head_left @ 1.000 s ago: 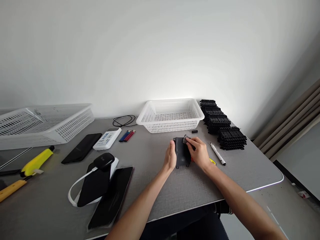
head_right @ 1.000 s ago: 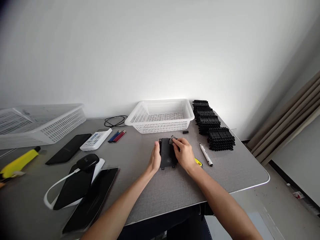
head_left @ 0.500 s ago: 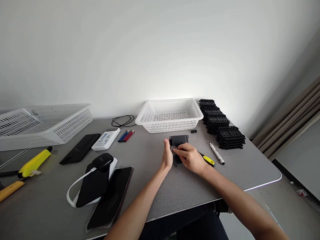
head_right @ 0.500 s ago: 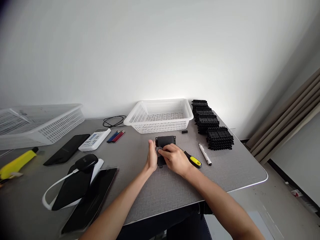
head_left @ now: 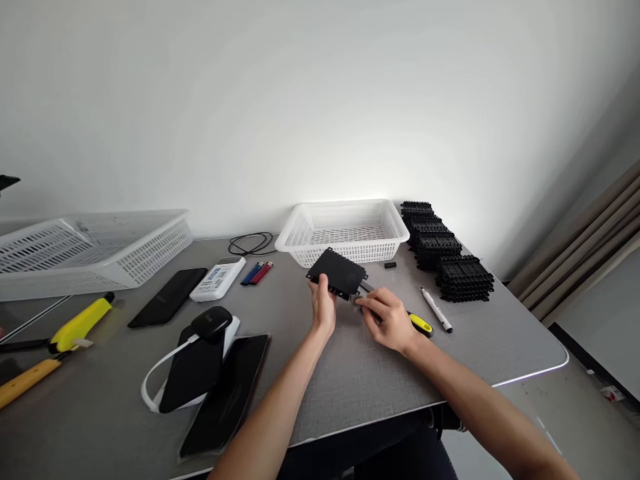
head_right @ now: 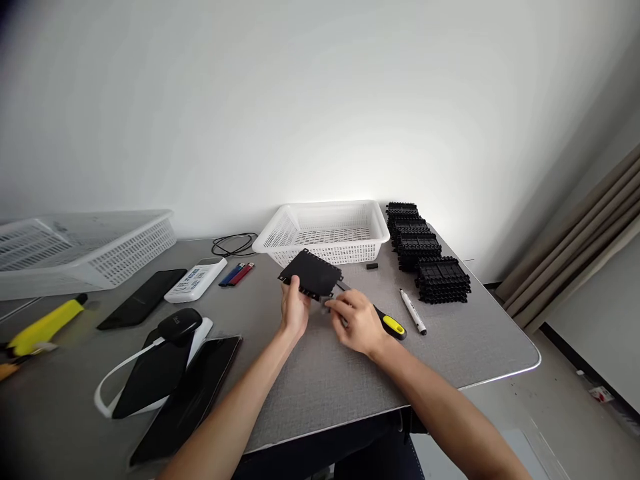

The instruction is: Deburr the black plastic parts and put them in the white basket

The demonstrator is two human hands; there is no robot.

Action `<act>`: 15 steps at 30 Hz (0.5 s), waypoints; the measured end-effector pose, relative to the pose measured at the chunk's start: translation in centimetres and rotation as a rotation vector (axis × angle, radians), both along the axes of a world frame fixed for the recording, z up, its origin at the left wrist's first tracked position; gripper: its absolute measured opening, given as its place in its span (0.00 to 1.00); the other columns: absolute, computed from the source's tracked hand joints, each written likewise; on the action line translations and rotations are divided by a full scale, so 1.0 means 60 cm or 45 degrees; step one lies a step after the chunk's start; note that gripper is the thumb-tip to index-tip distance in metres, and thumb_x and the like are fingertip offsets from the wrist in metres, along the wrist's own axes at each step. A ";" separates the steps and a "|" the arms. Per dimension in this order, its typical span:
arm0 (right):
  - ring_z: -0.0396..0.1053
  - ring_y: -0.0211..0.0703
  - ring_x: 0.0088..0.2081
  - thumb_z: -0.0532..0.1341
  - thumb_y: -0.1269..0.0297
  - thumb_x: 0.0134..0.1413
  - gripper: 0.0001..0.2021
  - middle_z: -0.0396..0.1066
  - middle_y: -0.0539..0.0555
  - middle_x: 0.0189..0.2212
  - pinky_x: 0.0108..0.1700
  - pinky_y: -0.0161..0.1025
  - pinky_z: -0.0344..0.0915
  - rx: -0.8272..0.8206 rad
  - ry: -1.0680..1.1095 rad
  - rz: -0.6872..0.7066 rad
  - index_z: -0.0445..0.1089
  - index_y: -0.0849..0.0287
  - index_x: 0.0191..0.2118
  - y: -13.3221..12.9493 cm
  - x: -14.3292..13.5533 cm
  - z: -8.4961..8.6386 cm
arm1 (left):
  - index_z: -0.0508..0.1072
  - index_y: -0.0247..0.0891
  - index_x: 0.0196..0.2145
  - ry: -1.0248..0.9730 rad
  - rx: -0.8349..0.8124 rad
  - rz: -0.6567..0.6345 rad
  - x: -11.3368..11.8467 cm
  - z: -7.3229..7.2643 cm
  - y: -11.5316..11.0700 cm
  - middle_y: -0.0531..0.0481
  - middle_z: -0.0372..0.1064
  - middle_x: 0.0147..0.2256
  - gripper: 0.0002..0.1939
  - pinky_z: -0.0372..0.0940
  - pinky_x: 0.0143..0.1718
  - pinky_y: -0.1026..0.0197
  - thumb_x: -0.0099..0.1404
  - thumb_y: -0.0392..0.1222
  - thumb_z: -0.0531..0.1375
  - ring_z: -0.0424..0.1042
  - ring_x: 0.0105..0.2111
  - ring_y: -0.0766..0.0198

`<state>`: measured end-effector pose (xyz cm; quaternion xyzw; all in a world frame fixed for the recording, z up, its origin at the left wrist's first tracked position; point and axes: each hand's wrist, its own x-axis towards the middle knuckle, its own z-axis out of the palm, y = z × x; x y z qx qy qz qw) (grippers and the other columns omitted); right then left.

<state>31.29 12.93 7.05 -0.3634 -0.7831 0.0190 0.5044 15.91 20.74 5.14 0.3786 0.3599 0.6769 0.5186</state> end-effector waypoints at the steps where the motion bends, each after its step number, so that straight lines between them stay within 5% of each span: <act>1: 0.70 0.45 0.37 0.55 0.72 0.61 0.13 0.71 0.57 0.36 0.41 0.43 0.69 -0.045 0.069 -0.061 0.73 0.57 0.47 0.002 0.000 -0.001 | 0.68 0.46 0.49 -0.033 -0.004 -0.010 0.002 0.003 -0.001 0.45 0.72 0.53 0.27 0.67 0.49 0.56 0.57 0.61 0.65 0.70 0.53 0.54; 9: 0.72 0.44 0.41 0.52 0.69 0.65 0.14 0.70 0.56 0.41 0.45 0.41 0.69 -0.295 0.290 -0.266 0.72 0.55 0.50 0.018 0.000 -0.011 | 0.75 0.36 0.43 -0.118 -0.083 -0.161 0.022 0.016 -0.023 0.46 0.78 0.38 0.25 0.67 0.45 0.55 0.45 0.39 0.72 0.75 0.41 0.56; 15: 0.71 0.45 0.43 0.52 0.68 0.64 0.13 0.69 0.57 0.41 0.47 0.42 0.68 -0.290 0.446 -0.455 0.72 0.55 0.48 0.026 0.015 -0.003 | 0.75 0.37 0.48 -0.262 -0.166 -0.516 0.017 0.038 -0.042 0.42 0.76 0.46 0.23 0.68 0.46 0.53 0.54 0.44 0.66 0.73 0.48 0.52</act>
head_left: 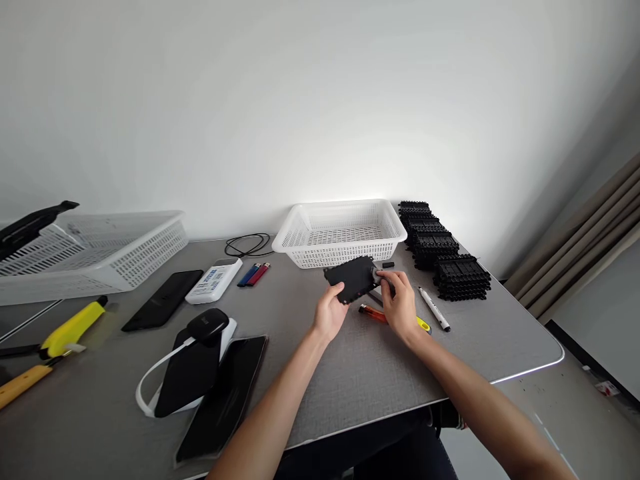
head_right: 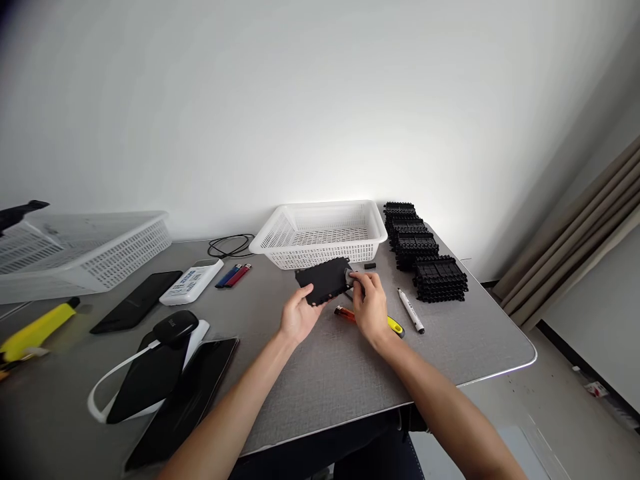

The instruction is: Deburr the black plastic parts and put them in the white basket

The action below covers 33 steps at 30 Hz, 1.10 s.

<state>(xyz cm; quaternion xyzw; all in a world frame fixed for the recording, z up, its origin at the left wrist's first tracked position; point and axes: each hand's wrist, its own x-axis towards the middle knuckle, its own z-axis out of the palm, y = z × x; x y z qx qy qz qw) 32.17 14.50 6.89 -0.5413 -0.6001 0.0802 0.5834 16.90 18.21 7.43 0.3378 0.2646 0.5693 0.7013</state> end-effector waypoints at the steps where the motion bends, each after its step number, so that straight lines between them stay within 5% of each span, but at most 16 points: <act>1: 0.71 0.45 0.42 0.52 0.68 0.64 0.13 0.69 0.57 0.41 0.47 0.42 0.68 0.009 0.018 -0.026 0.72 0.55 0.47 0.001 0.003 0.003 | 0.75 0.37 0.48 -0.002 -0.015 -0.034 -0.001 0.004 -0.003 0.43 0.76 0.46 0.22 0.68 0.46 0.54 0.54 0.43 0.66 0.73 0.48 0.52; 10: 0.70 0.43 0.40 0.54 0.68 0.63 0.12 0.68 0.55 0.38 0.44 0.41 0.68 0.112 0.044 -0.152 0.75 0.55 0.44 0.005 0.017 0.013 | 0.73 0.39 0.40 0.291 -0.041 -0.155 -0.016 0.007 0.005 0.51 0.76 0.35 0.22 0.67 0.32 0.63 0.47 0.41 0.73 0.74 0.33 0.62; 18: 0.71 0.43 0.40 0.57 0.67 0.62 0.14 0.71 0.55 0.39 0.42 0.41 0.69 0.217 0.049 -0.176 0.73 0.54 0.50 0.005 0.020 0.014 | 0.70 0.39 0.53 0.439 -0.025 -0.453 -0.010 0.004 -0.005 0.43 0.77 0.44 0.34 0.68 0.46 0.55 0.48 0.39 0.74 0.75 0.46 0.52; 25: 0.70 0.42 0.37 0.58 0.66 0.60 0.14 0.68 0.55 0.37 0.41 0.42 0.70 0.169 0.011 -0.197 0.75 0.55 0.49 0.010 0.021 0.010 | 0.75 0.37 0.44 0.402 -0.011 -0.170 0.007 -0.014 -0.006 0.43 0.77 0.43 0.27 0.68 0.47 0.51 0.46 0.44 0.74 0.75 0.43 0.51; 33: 0.73 0.46 0.43 0.58 0.66 0.60 0.13 0.74 0.57 0.43 0.48 0.45 0.70 0.094 -0.030 -0.023 0.76 0.54 0.48 0.007 0.025 0.014 | 0.76 0.37 0.43 0.492 0.052 -0.110 0.007 -0.006 -0.011 0.43 0.78 0.41 0.26 0.69 0.46 0.48 0.45 0.44 0.74 0.76 0.41 0.51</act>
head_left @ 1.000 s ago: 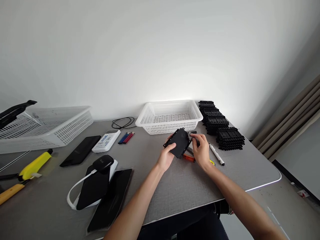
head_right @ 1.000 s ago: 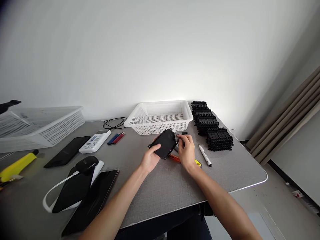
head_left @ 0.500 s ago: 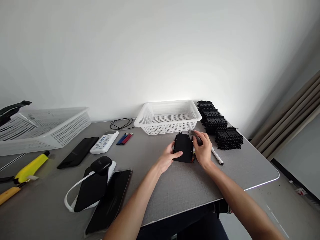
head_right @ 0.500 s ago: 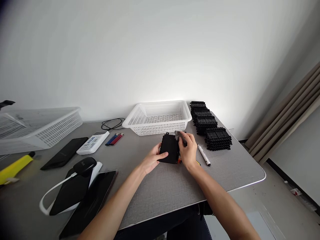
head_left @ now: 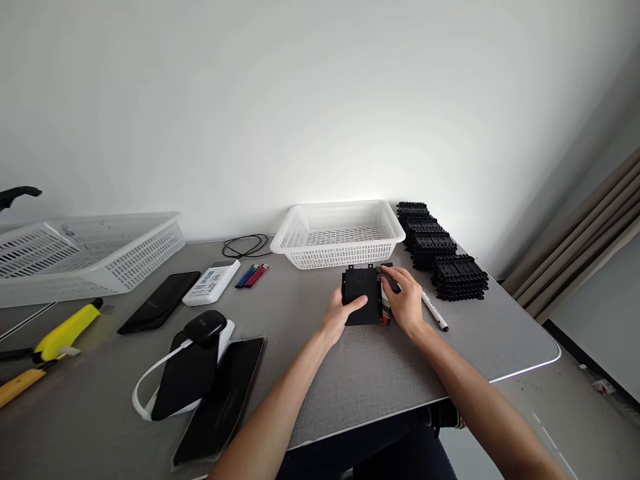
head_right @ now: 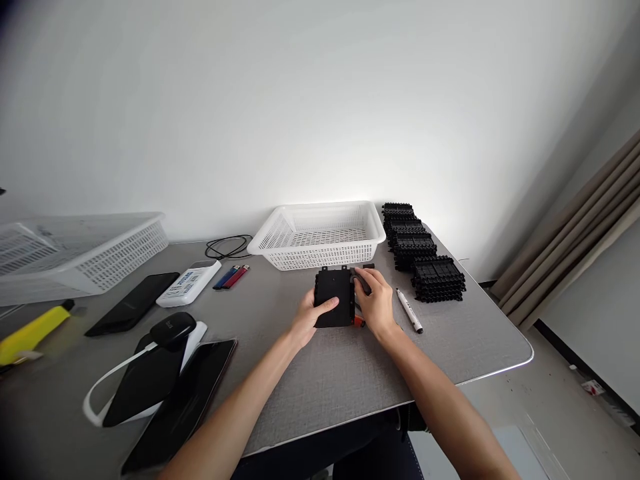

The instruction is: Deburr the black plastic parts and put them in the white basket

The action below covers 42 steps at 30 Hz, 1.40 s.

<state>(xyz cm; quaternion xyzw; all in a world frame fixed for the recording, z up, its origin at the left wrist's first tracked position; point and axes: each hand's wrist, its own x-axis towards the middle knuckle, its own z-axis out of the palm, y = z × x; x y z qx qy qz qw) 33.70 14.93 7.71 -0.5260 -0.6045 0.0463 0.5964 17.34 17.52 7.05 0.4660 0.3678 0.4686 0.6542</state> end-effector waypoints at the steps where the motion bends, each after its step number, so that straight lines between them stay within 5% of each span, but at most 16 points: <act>1: 0.74 0.46 0.43 0.58 0.67 0.60 0.13 0.75 0.56 0.43 0.48 0.44 0.70 -0.010 -0.009 0.028 0.76 0.54 0.48 -0.001 0.001 0.001 | 0.76 0.37 0.43 0.014 0.019 0.006 0.001 0.001 -0.001 0.43 0.78 0.41 0.26 0.69 0.47 0.48 0.46 0.44 0.74 0.76 0.41 0.51; 21: 0.73 0.42 0.33 0.57 0.70 0.52 0.06 0.75 0.50 0.34 0.37 0.37 0.67 -0.221 -0.185 0.209 0.67 0.53 0.36 -0.011 -0.008 0.007 | 0.75 0.35 0.41 -0.132 0.003 0.208 -0.008 -0.003 0.018 0.43 0.78 0.37 0.30 0.71 0.40 0.50 0.41 0.45 0.75 0.77 0.36 0.52; 27: 0.68 0.39 0.29 0.56 0.75 0.51 0.10 0.72 0.48 0.32 0.34 0.34 0.62 -0.350 -0.458 0.350 0.67 0.53 0.37 -0.015 -0.011 0.005 | 0.75 0.37 0.39 -0.102 0.086 0.348 -0.016 -0.002 0.026 0.46 0.78 0.37 0.27 0.69 0.43 0.51 0.42 0.46 0.74 0.77 0.37 0.53; 34: 0.65 0.40 0.28 0.58 0.79 0.45 0.11 0.67 0.47 0.25 0.32 0.34 0.57 -0.339 -0.767 0.424 0.66 0.54 0.33 -0.013 0.006 0.011 | 0.75 0.38 0.40 0.113 0.298 0.379 -0.020 -0.016 0.037 0.46 0.77 0.39 0.25 0.66 0.46 0.55 0.44 0.43 0.74 0.75 0.41 0.54; 37: 0.66 0.40 0.29 0.58 0.79 0.44 0.12 0.68 0.47 0.25 0.33 0.34 0.59 -0.319 -0.631 0.441 0.66 0.55 0.33 -0.019 0.002 0.014 | 0.74 0.40 0.39 0.280 0.526 0.547 -0.028 -0.016 0.041 0.46 0.76 0.41 0.20 0.64 0.46 0.58 0.48 0.44 0.72 0.74 0.43 0.54; 42: 0.70 0.39 0.31 0.57 0.78 0.45 0.12 0.73 0.47 0.29 0.41 0.37 0.64 -0.366 -0.442 0.711 0.71 0.55 0.34 -0.023 -0.020 0.007 | 0.69 0.42 0.22 0.452 0.691 0.651 -0.036 -0.011 0.033 0.49 0.74 0.29 0.10 0.61 0.44 0.56 0.50 0.38 0.69 0.71 0.38 0.52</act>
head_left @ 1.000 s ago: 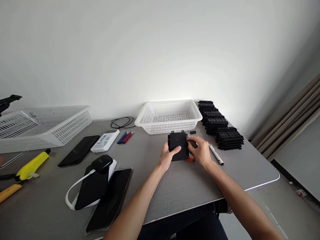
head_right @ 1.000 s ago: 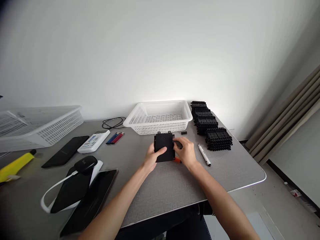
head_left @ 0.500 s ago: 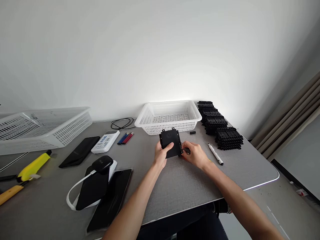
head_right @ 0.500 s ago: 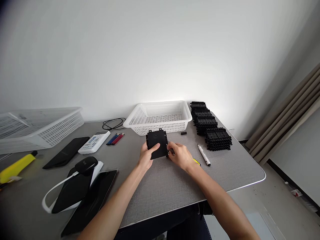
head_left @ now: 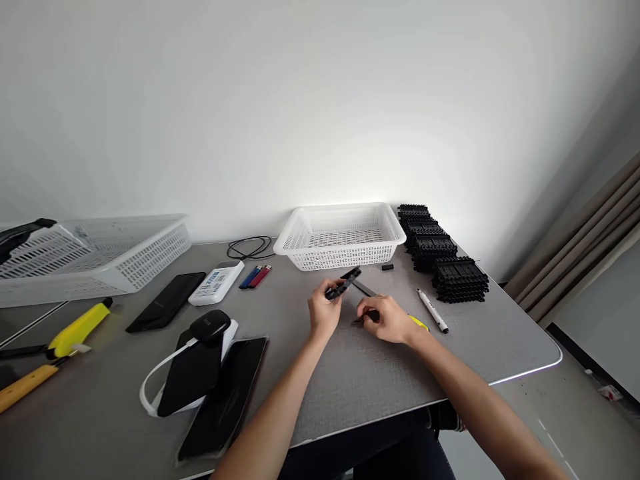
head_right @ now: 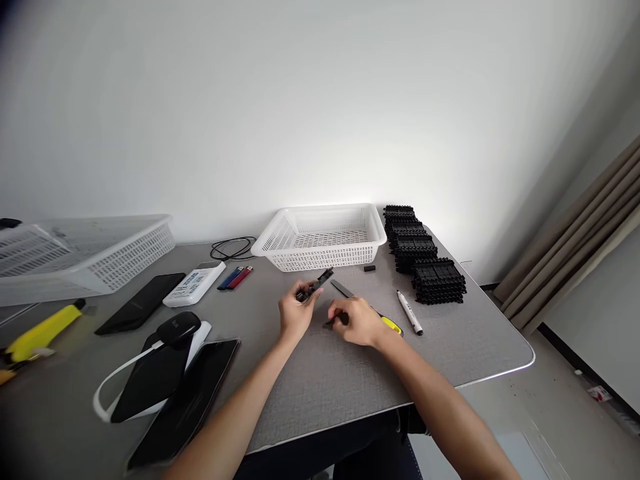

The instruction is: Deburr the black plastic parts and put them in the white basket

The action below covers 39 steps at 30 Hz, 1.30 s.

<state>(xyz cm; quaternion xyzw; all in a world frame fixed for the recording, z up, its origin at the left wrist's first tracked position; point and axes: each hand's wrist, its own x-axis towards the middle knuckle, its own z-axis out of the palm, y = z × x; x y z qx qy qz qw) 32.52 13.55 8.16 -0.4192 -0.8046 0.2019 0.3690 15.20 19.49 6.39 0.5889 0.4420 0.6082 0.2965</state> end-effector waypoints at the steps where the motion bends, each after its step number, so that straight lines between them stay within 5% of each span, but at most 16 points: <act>1: 0.71 0.41 0.34 0.58 0.77 0.47 0.10 0.74 0.48 0.30 0.45 0.39 0.64 -0.004 0.043 -0.012 0.72 0.55 0.32 0.003 -0.003 -0.004 | 0.66 0.42 0.20 0.008 0.017 -0.013 0.000 0.001 -0.003 0.49 0.75 0.31 0.12 0.59 0.47 0.54 0.50 0.35 0.67 0.70 0.40 0.51; 4: 0.72 0.45 0.38 0.58 0.67 0.56 0.07 0.75 0.51 0.31 0.46 0.43 0.66 -0.094 0.268 -0.208 0.74 0.56 0.31 0.016 -0.002 -0.014 | 0.61 0.41 0.16 0.153 0.134 0.016 0.001 0.003 -0.012 0.47 0.76 0.39 0.15 0.52 0.54 0.48 0.49 0.29 0.62 0.64 0.48 0.47; 6: 0.72 0.45 0.34 0.54 0.57 0.62 0.15 0.74 0.52 0.29 0.39 0.42 0.68 -0.264 0.494 -0.291 0.75 0.58 0.33 0.024 0.004 -0.016 | 0.61 0.40 0.16 0.360 0.259 0.084 0.001 0.000 -0.019 0.46 0.73 0.45 0.14 0.49 0.54 0.46 0.50 0.28 0.61 0.60 0.51 0.46; 8: 0.71 0.44 0.30 0.52 0.48 0.63 0.22 0.73 0.52 0.28 0.33 0.40 0.69 -0.507 0.769 -0.226 0.76 0.59 0.36 0.029 0.009 -0.013 | 0.62 0.39 0.17 0.549 0.366 0.127 0.001 -0.003 -0.024 0.46 0.68 0.51 0.13 0.49 0.53 0.46 0.51 0.28 0.60 0.57 0.53 0.45; 11: 0.70 0.40 0.27 0.61 0.45 0.55 0.21 0.73 0.52 0.28 0.29 0.38 0.69 -0.817 1.110 -0.010 0.76 0.59 0.40 0.028 0.011 -0.005 | 0.66 0.40 0.20 0.602 0.391 0.106 0.003 -0.004 -0.028 0.46 0.62 0.57 0.10 0.48 0.55 0.45 0.52 0.30 0.62 0.54 0.56 0.43; 13: 0.69 0.38 0.27 0.69 0.50 0.47 0.19 0.74 0.51 0.29 0.29 0.36 0.70 -0.864 1.210 0.058 0.76 0.59 0.40 0.027 0.010 -0.002 | 0.71 0.42 0.28 0.470 0.349 0.101 0.006 -0.002 -0.026 0.45 0.59 0.59 0.06 0.47 0.58 0.45 0.53 0.34 0.64 0.52 0.60 0.42; 15: 0.70 0.38 0.26 0.72 0.54 0.43 0.20 0.75 0.51 0.31 0.29 0.37 0.70 -0.865 1.294 0.042 0.76 0.58 0.41 0.028 0.011 -0.005 | 0.72 0.45 0.42 0.213 0.270 0.070 0.010 0.001 -0.021 0.43 0.57 0.61 0.13 0.47 0.61 0.46 0.57 0.40 0.64 0.53 0.62 0.45; 18: 0.73 0.40 0.28 0.73 0.55 0.41 0.22 0.77 0.52 0.33 0.31 0.39 0.72 -0.805 1.421 -0.059 0.75 0.57 0.44 0.035 0.016 -0.015 | 0.65 0.45 0.56 -0.191 0.034 -0.166 0.017 0.000 -0.012 0.41 0.62 0.59 0.22 0.56 0.59 0.50 0.67 0.51 0.57 0.62 0.58 0.51; 22: 0.75 0.42 0.35 0.73 0.56 0.40 0.22 0.78 0.53 0.37 0.36 0.38 0.71 -0.718 1.413 -0.133 0.76 0.57 0.44 0.043 0.023 -0.029 | 0.73 0.38 0.50 -0.269 -0.292 -0.498 0.025 -0.004 -0.011 0.43 0.74 0.42 0.26 0.70 0.40 0.55 0.62 0.59 0.59 0.73 0.39 0.55; 26: 0.76 0.44 0.36 0.73 0.53 0.40 0.25 0.79 0.56 0.37 0.36 0.37 0.70 -0.701 1.285 -0.195 0.76 0.59 0.45 0.043 0.026 -0.032 | 0.77 0.34 0.40 -0.261 -0.333 -0.508 0.025 0.001 -0.014 0.49 0.72 0.31 0.26 0.69 0.25 0.60 0.57 0.61 0.64 0.68 0.27 0.62; 35: 0.70 0.40 0.23 0.67 0.42 0.45 0.22 0.74 0.54 0.22 0.29 0.38 0.69 -0.630 1.088 -0.346 0.73 0.61 0.26 0.040 0.021 -0.029 | 0.72 0.34 0.24 -0.363 -0.412 -0.427 0.020 -0.004 -0.003 0.54 0.67 0.20 0.22 0.65 0.19 0.63 0.55 0.59 0.66 0.68 0.17 0.64; 39: 0.67 0.40 0.21 0.63 0.40 0.50 0.25 0.71 0.53 0.19 0.25 0.37 0.65 -0.561 0.939 -0.408 0.70 0.60 0.23 0.040 0.020 -0.029 | 0.74 0.34 0.29 -0.422 -0.449 -0.421 0.021 -0.009 -0.001 0.51 0.70 0.23 0.22 0.67 0.22 0.62 0.53 0.58 0.67 0.71 0.21 0.63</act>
